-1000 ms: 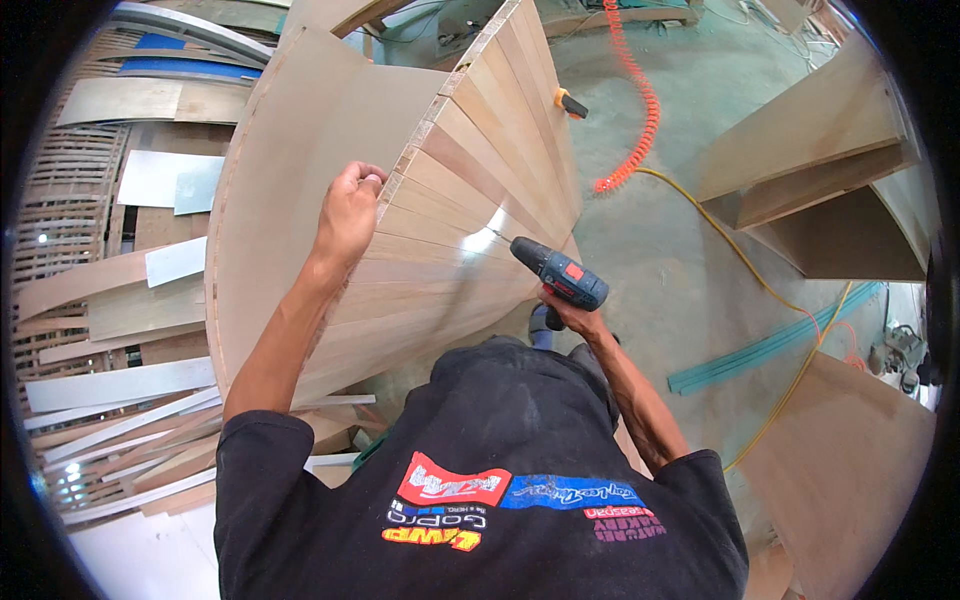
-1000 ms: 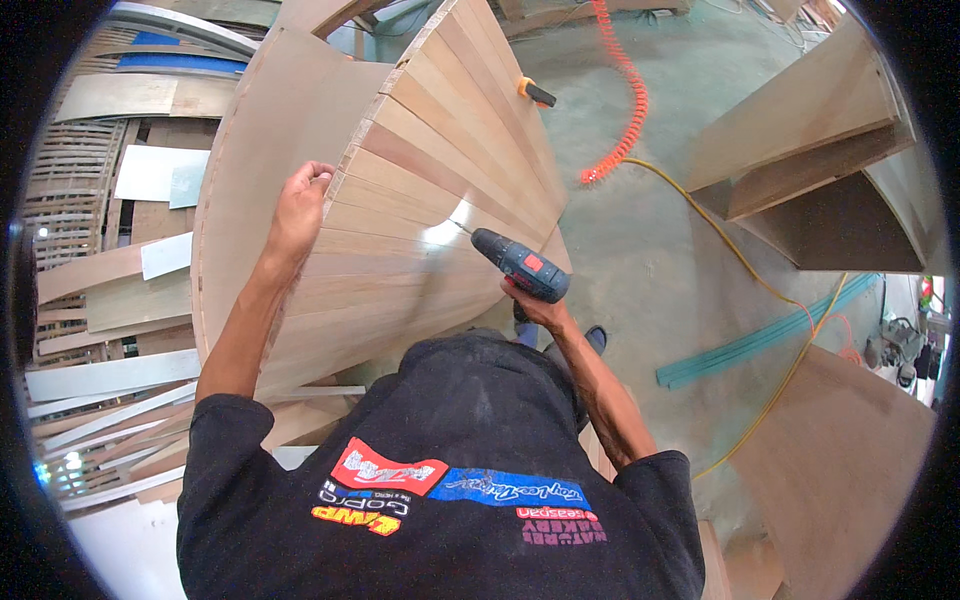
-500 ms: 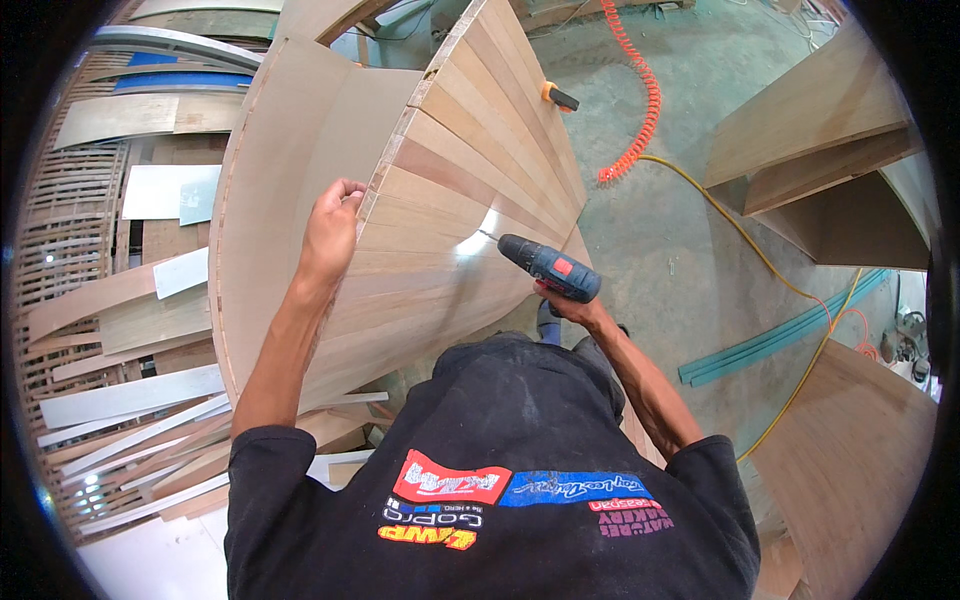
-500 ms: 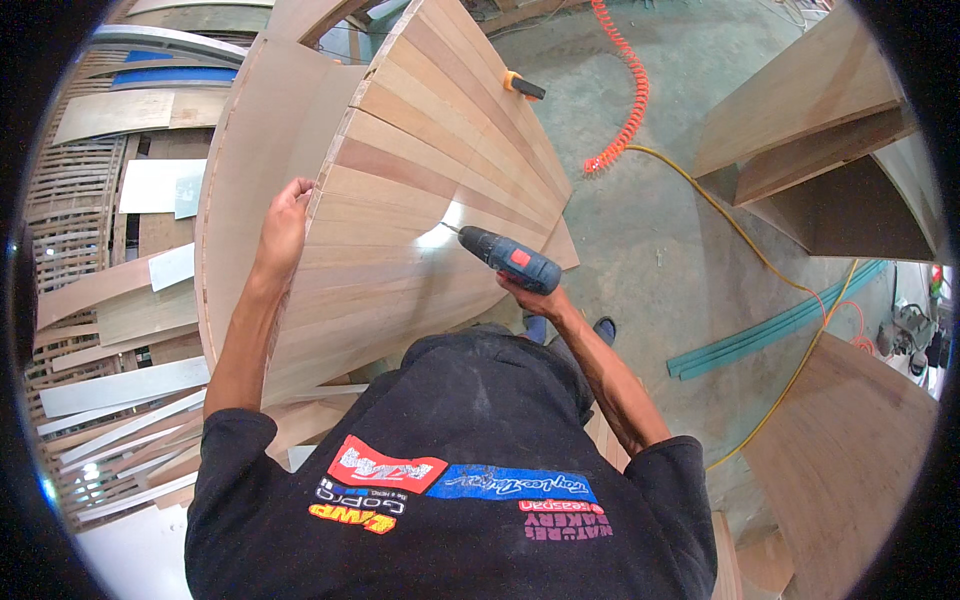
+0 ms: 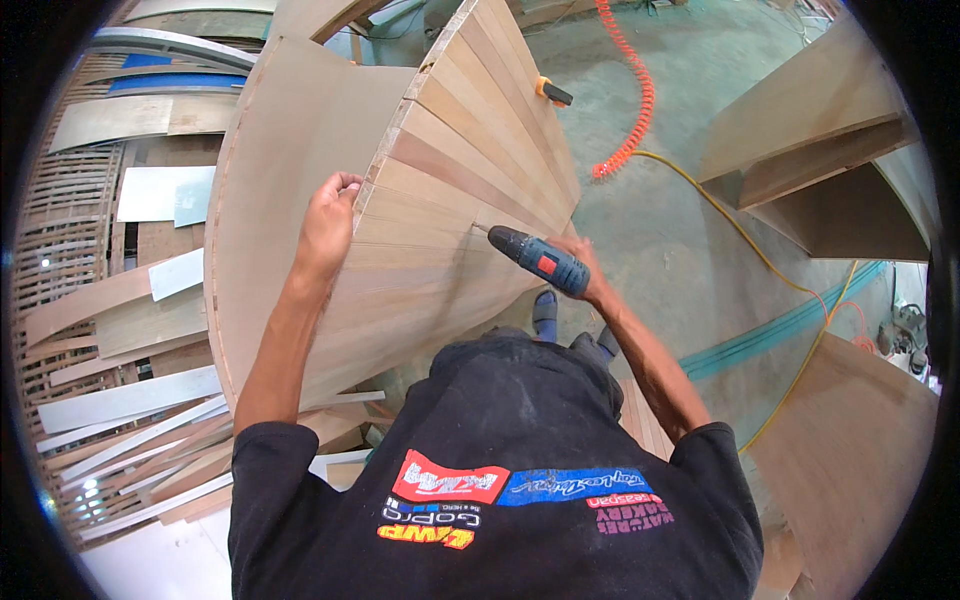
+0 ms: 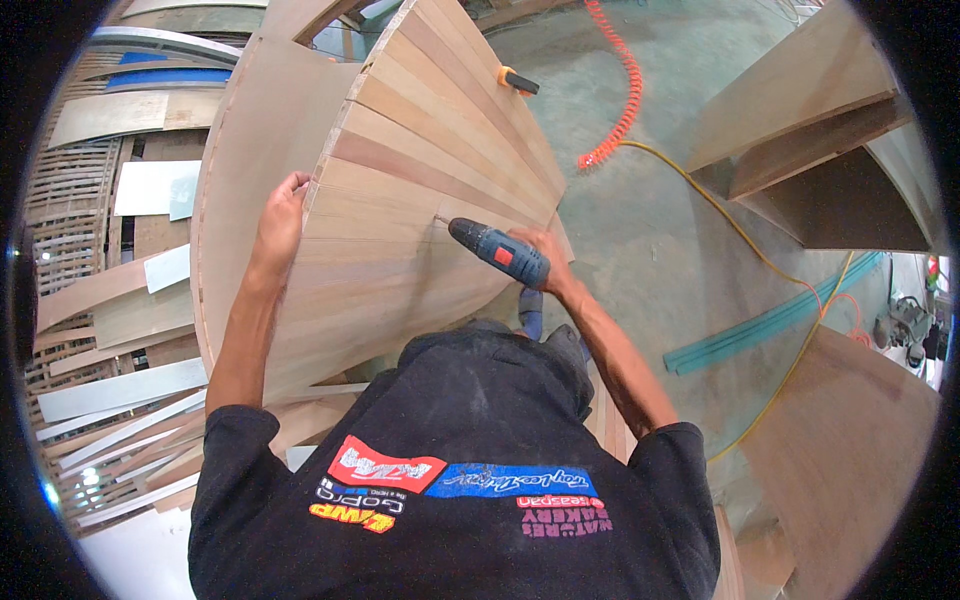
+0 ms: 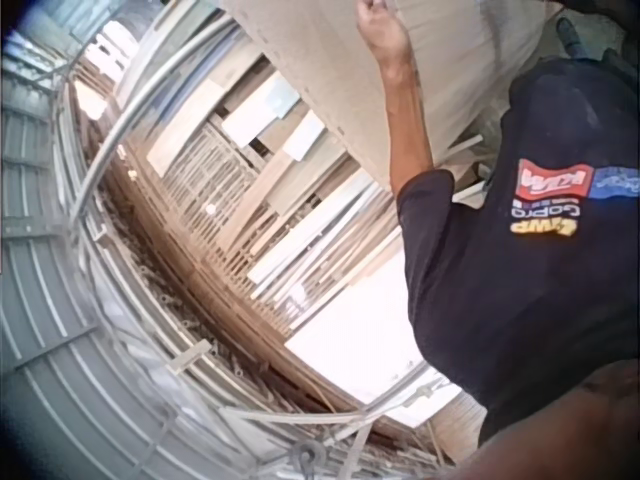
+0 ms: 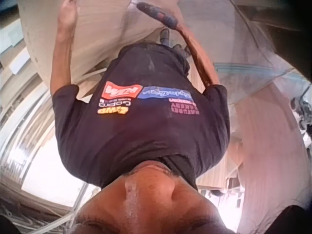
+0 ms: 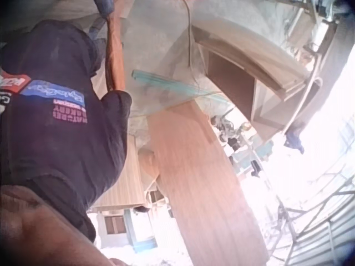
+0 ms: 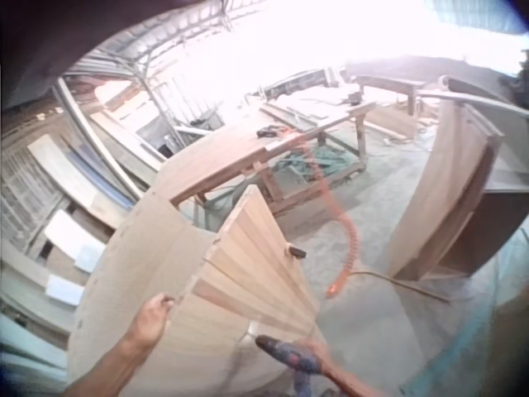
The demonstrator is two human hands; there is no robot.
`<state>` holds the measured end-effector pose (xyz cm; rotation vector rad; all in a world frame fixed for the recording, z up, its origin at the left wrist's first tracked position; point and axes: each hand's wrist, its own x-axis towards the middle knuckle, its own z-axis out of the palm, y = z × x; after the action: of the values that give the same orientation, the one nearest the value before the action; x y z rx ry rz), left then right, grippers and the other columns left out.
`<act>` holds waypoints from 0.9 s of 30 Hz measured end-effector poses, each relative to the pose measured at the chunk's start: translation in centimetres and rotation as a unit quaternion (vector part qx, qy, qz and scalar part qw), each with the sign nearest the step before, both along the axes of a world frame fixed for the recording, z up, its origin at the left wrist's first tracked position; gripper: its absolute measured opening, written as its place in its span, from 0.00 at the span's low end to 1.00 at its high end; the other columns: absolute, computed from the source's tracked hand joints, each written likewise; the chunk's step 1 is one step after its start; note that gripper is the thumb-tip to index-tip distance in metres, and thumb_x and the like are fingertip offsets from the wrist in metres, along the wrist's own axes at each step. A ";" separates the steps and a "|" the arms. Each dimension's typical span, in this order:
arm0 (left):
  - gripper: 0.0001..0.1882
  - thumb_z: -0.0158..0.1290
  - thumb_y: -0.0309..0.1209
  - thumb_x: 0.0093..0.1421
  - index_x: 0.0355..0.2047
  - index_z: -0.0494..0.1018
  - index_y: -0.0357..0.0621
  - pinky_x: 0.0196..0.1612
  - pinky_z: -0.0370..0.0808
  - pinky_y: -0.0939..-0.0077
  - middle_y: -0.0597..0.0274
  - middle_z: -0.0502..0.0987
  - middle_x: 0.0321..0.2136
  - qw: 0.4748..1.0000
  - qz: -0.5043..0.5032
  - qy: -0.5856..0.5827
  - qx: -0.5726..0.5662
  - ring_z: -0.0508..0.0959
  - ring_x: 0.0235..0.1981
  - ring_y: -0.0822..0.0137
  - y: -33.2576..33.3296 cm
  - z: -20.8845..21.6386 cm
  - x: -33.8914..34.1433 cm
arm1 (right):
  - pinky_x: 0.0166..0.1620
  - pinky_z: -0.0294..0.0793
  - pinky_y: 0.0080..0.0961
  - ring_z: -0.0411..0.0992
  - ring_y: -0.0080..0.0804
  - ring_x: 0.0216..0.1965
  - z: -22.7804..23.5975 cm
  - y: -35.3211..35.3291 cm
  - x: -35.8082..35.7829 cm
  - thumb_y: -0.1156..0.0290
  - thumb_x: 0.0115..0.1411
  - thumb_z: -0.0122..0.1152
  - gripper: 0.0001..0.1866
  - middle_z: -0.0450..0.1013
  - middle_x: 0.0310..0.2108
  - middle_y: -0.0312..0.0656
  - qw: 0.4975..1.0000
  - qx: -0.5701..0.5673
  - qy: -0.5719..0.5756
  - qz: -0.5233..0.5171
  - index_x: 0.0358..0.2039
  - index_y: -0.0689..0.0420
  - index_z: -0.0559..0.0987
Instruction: The person assembles a curved wooden structure by driving screws through vertical slats using a power drill, then picks up the structure and moves it before picking up a small wood block and a metal ruler at a workbench.
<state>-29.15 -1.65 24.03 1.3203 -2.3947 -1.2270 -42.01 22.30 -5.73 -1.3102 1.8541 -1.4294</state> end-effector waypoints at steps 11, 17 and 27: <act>0.07 0.44 0.31 0.66 0.39 0.69 0.42 0.21 0.54 0.86 0.74 0.63 0.18 0.951 0.088 0.287 -0.074 0.58 0.20 0.83 1.3 2.1 0.3 | 0.38 0.74 0.31 0.76 0.36 0.32 1.2 1.5 4.6 0.70 0.47 0.66 0.14 0.77 0.30 0.43 0.983 0.010 -0.167 -0.074 0.35 0.59 0.78; 0.09 0.46 0.37 0.68 0.38 0.69 0.46 0.20 0.52 0.86 0.77 0.59 0.18 0.900 0.121 0.415 0.052 0.55 0.19 0.83 12.1 0.8 1.7 | 0.43 0.74 0.24 0.72 0.22 0.34 3.6 6.7 6.9 0.71 0.54 0.68 0.13 0.77 0.34 0.34 0.935 0.012 -0.333 -0.124 0.38 0.60 0.79; 0.11 0.39 0.29 0.64 0.41 0.70 0.42 0.18 0.57 0.85 0.72 0.67 0.23 0.785 0.193 0.204 0.552 0.59 0.17 0.80 15.3 -19.8 3.7 | 0.40 0.72 0.23 0.71 0.22 0.35 6.0 12.5 4.3 0.68 0.52 0.70 0.15 0.74 0.34 0.31 0.913 0.014 -0.373 -0.165 0.39 0.57 0.79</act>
<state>-25.46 13.66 4.19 1.3807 -0.9143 -2.5375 -37.70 34.85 0.27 -0.3239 1.5713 -1.7344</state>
